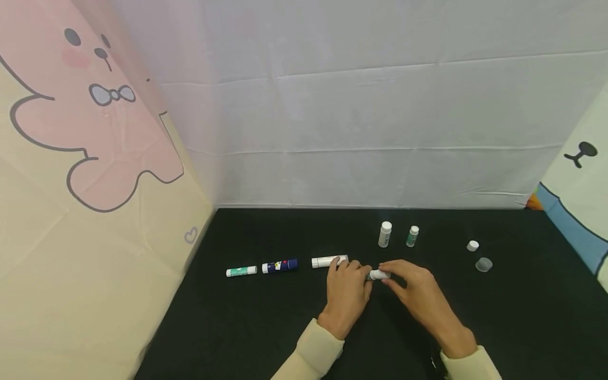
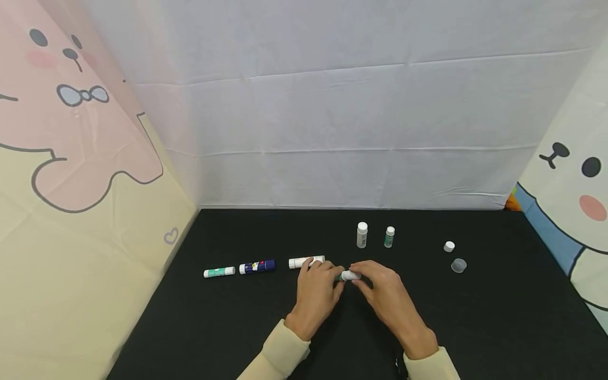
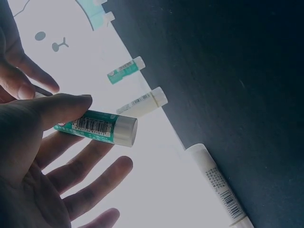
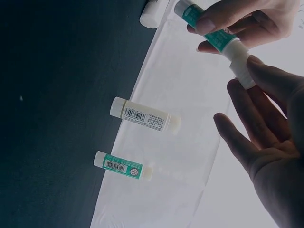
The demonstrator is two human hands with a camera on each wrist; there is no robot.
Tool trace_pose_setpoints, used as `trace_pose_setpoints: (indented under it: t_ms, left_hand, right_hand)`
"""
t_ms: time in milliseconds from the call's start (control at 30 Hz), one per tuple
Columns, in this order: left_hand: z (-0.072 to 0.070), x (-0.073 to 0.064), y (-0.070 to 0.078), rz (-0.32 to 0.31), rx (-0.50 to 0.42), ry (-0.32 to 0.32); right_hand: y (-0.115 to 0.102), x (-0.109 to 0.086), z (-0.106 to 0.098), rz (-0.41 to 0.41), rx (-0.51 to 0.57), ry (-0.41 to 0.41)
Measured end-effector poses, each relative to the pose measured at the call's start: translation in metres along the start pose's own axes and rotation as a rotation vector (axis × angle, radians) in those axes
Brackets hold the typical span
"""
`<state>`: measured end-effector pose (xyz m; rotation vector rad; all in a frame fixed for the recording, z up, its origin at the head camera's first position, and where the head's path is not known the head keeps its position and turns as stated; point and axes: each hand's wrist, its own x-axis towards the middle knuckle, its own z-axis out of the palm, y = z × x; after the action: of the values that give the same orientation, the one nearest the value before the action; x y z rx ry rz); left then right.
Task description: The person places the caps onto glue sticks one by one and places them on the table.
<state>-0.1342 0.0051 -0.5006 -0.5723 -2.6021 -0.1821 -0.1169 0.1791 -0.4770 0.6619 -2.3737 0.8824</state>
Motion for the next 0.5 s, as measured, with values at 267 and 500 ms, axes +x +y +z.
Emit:
trace_pose_setpoints:
  t_ms: [267,500]
  left_hand:
    - [-0.0014,-0.0007,0.0009,0.015,0.002,-0.018]
    - [-0.0024,-0.0047,0.0013,0.045,-0.011,0.015]
  right_hand:
    - [-0.0012,-0.0001,0.0006,-0.001,0.023,-0.021]
    - [-0.0023,-0.0021,0.0017,-0.022,0.035,-0.042]
